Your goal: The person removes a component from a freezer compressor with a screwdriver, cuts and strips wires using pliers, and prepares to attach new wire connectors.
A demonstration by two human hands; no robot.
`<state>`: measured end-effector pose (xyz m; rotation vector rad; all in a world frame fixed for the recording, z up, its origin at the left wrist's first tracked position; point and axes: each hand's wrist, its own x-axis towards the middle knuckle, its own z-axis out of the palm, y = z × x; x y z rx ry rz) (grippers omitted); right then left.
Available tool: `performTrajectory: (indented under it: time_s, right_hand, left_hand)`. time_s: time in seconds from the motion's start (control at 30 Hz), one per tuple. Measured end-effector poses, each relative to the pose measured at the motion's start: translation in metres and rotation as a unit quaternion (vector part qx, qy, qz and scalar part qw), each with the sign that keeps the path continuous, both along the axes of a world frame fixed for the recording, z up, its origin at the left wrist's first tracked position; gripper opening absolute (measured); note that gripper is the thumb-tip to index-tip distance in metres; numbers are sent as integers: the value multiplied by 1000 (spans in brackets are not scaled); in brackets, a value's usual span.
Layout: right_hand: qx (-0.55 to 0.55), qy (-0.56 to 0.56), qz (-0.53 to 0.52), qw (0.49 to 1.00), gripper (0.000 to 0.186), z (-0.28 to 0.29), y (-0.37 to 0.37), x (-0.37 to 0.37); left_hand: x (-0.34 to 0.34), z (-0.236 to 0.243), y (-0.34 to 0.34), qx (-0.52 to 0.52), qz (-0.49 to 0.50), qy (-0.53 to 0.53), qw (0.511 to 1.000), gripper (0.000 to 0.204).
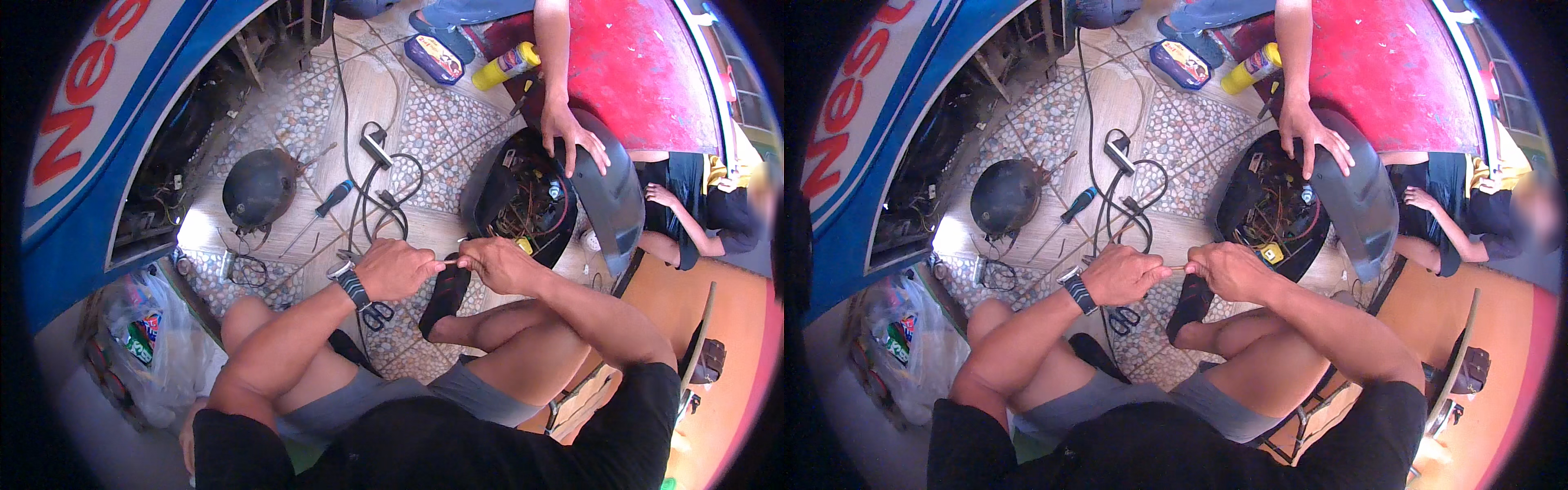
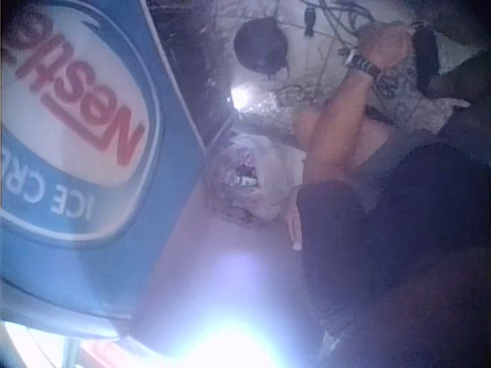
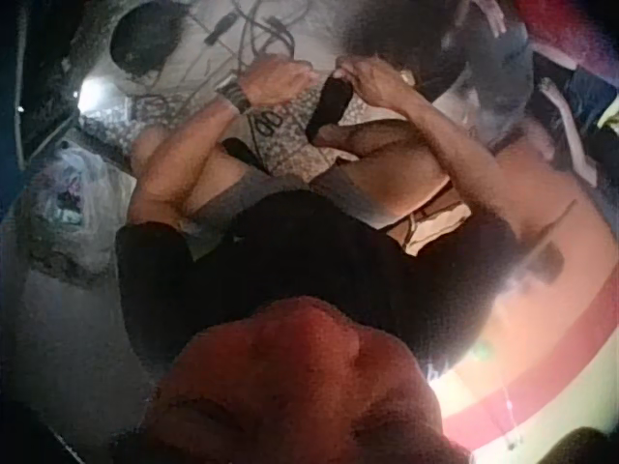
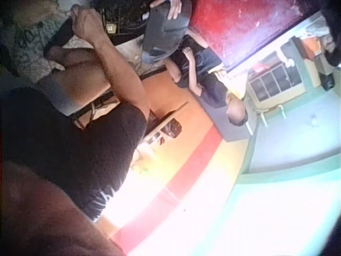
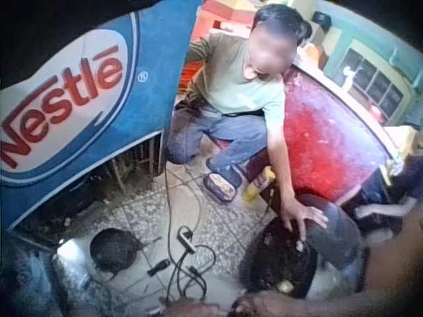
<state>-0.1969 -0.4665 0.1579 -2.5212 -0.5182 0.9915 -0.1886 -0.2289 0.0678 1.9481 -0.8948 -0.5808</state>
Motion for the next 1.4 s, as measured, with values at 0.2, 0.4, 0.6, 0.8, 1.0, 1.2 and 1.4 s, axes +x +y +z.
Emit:
performTrajectory:
  time_s: [0.2,0.4,0.6,0.8,1.0,1.2,1.4]
  right_hand:
    - [-2,-16,-14,1000,29,-17,-8,-2]
    - [103,182,-153,966,47,-17,-29,32]
    - [182,237,-358,884,58,-1,-41,53]
    - [186,106,-248,945,36,2,-22,58]
    - [69,-140,-100,983,25,5,-9,57]
    - [-9,-201,-64,978,30,2,7,43]
    - [-46,-186,-93,977,36,2,19,44]
  left_hand:
    - [-1,-2,-9,30,27,-4,999,43]
    - [13,-23,-8,-64,37,166,983,46]
    - [30,-14,1,-180,62,410,892,40]
    - [45,-11,7,-234,55,586,774,31]
    - [47,-9,2,-239,82,607,754,32]
    - [36,6,-12,-154,165,427,876,32]
    - [30,12,-22,-120,269,133,946,27]
